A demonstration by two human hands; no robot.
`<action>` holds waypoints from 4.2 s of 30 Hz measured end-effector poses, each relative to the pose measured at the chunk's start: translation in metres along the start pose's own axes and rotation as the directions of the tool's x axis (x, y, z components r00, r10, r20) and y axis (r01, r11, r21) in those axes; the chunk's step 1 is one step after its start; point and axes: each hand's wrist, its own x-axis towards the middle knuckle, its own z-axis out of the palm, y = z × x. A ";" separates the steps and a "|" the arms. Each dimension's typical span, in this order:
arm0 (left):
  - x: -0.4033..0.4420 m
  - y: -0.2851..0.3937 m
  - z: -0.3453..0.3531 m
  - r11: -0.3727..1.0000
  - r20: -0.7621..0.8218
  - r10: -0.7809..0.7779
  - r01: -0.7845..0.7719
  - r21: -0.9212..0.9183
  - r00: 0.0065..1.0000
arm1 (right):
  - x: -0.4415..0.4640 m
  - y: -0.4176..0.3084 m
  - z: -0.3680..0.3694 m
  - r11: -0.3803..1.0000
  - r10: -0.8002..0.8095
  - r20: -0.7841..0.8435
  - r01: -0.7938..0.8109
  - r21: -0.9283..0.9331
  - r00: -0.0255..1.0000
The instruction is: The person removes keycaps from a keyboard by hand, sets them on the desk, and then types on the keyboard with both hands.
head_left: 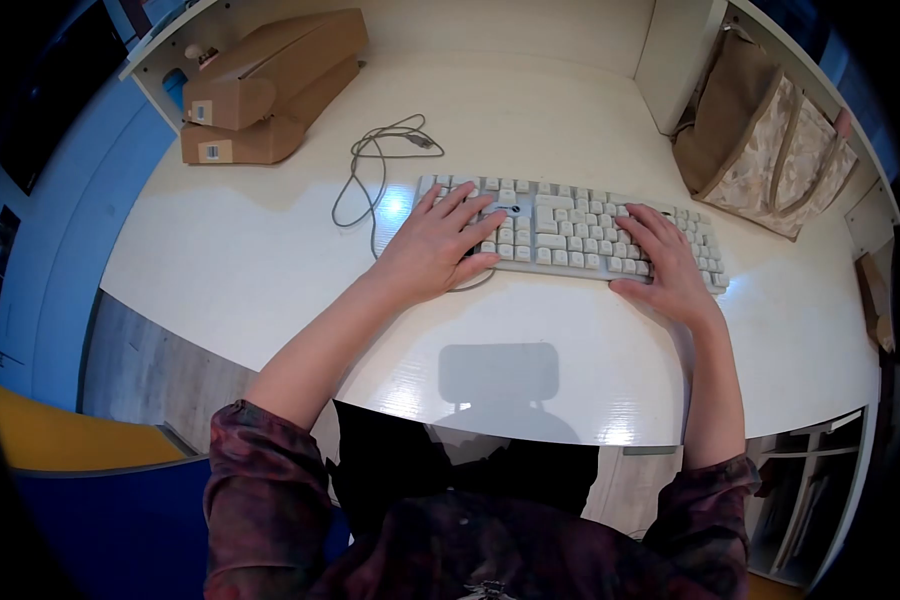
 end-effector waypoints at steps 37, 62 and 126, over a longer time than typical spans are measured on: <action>0.004 0.018 -0.006 0.986 -0.192 -0.044 0.011 -0.166 0.981 | 0.027 -0.070 0.041 0.955 -0.246 -0.164 0.210 -0.210 0.955; 0.005 0.018 -0.008 0.984 -0.181 -0.046 0.014 -0.175 0.982 | 0.031 -0.078 0.053 0.948 -0.303 -0.353 0.241 -0.209 0.885; 0.002 0.014 -0.012 0.975 -0.164 -0.056 0.018 -0.223 0.985 | 0.019 -0.068 0.032 0.925 -0.377 -0.326 0.372 -0.079 0.867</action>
